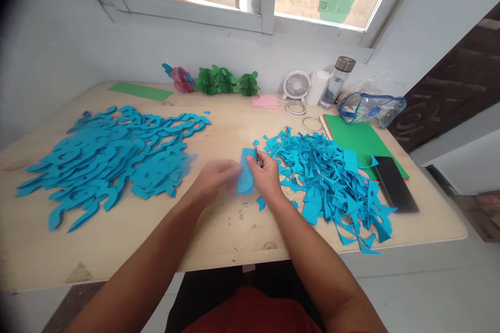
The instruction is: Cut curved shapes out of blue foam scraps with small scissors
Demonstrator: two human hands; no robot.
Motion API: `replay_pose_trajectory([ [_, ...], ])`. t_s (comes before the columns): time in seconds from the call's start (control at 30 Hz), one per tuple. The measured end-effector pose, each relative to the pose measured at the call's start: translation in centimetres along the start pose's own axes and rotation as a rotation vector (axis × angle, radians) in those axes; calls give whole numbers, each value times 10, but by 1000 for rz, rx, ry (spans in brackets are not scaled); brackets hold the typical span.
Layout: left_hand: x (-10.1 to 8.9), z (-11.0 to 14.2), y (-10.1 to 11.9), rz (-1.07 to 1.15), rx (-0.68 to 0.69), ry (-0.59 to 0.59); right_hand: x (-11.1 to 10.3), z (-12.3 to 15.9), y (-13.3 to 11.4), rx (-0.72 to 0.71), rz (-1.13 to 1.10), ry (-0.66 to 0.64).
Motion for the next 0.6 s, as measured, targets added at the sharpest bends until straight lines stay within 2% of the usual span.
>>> replay_pose_trajectory([
  [0.6,-4,0,6,-18,10,46,1,0,4,23,16,-8],
])
Point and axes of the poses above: each hand's wrist, its own z-axis away from the middle knuckle, its own x-axis out of the palm, y = z × x, the point moved 10 cm from there along -z, towards the middle knuckle, and after that the axes turned 15 degrees about y, right-handed, at the moved point
